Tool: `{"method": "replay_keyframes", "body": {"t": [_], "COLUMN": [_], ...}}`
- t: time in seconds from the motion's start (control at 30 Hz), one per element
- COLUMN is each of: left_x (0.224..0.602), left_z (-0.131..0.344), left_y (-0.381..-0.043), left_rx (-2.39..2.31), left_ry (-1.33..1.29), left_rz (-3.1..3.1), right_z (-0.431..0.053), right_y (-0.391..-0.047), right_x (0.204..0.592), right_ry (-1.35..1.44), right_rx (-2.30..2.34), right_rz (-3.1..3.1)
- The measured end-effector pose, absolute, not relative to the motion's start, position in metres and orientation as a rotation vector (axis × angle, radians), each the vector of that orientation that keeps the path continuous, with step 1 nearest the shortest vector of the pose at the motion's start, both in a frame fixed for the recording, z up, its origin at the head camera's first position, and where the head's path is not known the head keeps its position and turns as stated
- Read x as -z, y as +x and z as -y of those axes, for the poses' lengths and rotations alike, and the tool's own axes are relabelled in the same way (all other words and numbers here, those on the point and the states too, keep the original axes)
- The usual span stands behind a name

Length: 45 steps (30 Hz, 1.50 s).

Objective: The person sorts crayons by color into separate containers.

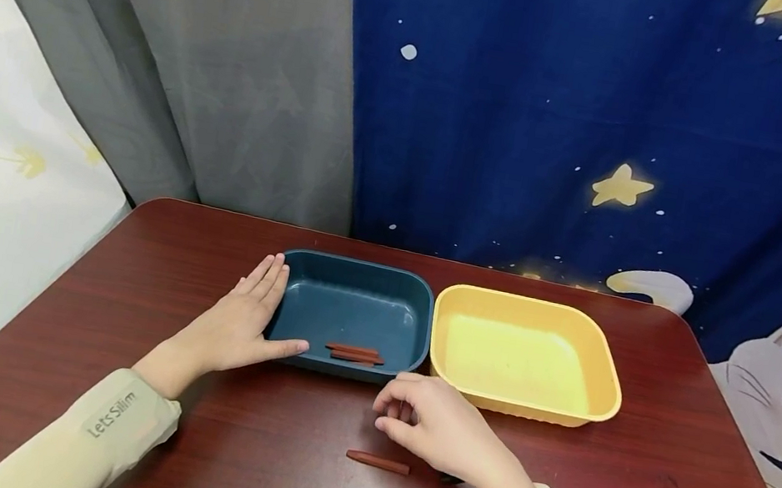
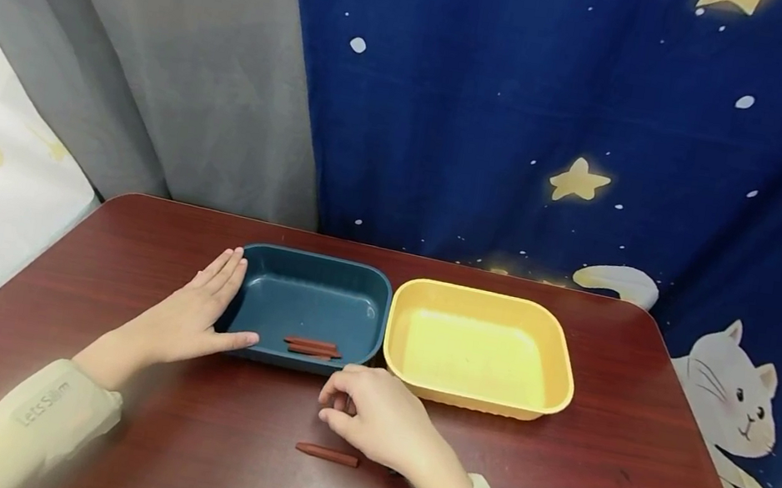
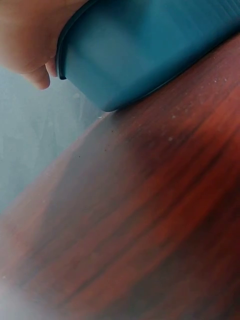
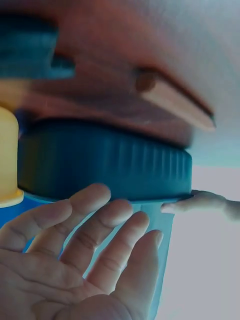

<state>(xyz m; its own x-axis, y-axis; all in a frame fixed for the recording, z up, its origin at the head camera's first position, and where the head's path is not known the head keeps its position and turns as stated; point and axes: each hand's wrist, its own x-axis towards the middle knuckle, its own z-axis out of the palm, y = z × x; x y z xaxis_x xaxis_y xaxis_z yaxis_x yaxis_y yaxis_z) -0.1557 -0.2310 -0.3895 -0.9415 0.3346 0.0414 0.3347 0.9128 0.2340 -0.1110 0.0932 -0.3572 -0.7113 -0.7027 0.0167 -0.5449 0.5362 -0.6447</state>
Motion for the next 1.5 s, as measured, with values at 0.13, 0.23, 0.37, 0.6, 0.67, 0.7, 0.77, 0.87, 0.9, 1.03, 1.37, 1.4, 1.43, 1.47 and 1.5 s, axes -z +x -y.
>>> {"method": "replay_keyframes", "body": {"t": [0.13, 0.23, 0.37, 0.6, 0.67, 0.7, 0.77, 0.87, 0.9, 1.03, 1.37, 1.4, 1.43, 1.47, 1.5], "left_x": [0.39, 0.391, 0.391, 0.393, 0.393, 0.392, 0.391, 0.39, 0.39, 0.39, 0.39, 0.39, 0.391, 0.391, 0.391], "left_z": [0.232, 0.232, 0.233, 0.234, 0.234, 0.234, 0.234, 0.233, 0.233, 0.234, 0.235, 0.235, 0.235, 0.235, 0.235], "left_y": [-0.156, -0.157, -0.158, -0.156, -0.156, -0.156, -0.157, -0.158, -0.158, -0.159, -0.158, -0.158, -0.158, -0.158, -0.158], "left_rx": [0.373, 0.373, 0.388, 0.374, 0.377, 0.38, 0.384, 0.378, 0.376, 0.363, 0.379, 0.381, 0.377, 0.373, 0.37], "left_ry": [-0.534, -0.535, -0.542, -0.53, -0.532, -0.536, -0.544, -0.556, -0.558, -0.553, -0.552, -0.554, -0.55, -0.546, -0.542], "left_rz": [3.085, 3.087, 3.08, 3.088, 3.086, 3.081, 3.07, 3.06, 3.059, 3.064, 3.064, 3.066, 3.069, 3.074, 3.078], "right_z": [-0.095, -0.094, -0.093, -0.09, -0.089, -0.089, -0.088, -0.087, -0.086, -0.084, -0.084, -0.084, -0.084, -0.084, -0.084], "right_y": [-0.109, -0.11, -0.112, -0.115, -0.115, -0.115, -0.114, -0.112, -0.112, -0.109, -0.107, -0.107, -0.107, -0.107, -0.107], "right_x": [0.365, 0.372, 0.378, 0.382, 0.382, 0.382, 0.382, 0.382, 0.382, 0.382, 0.386, 0.386, 0.387, 0.387, 0.387], "right_ry": [-1.049, -1.046, -1.039, -1.041, -1.036, -1.031, -1.022, -1.003, -0.997, -0.986, -1.023, -1.028, -1.034, -1.04, -1.042], "right_rx": [0.879, 0.849, 0.788, 0.704, 0.684, 0.671, 0.647, 0.607, 0.603, 0.584, 0.61, 0.614, 0.614, 0.616, 0.622], "right_rz": [-2.49, -2.46, -2.439, -2.407, -2.414, -2.417, -2.426, -2.436, -2.437, -2.445, -2.442, -2.441, -2.44, -2.442, -2.439]}}
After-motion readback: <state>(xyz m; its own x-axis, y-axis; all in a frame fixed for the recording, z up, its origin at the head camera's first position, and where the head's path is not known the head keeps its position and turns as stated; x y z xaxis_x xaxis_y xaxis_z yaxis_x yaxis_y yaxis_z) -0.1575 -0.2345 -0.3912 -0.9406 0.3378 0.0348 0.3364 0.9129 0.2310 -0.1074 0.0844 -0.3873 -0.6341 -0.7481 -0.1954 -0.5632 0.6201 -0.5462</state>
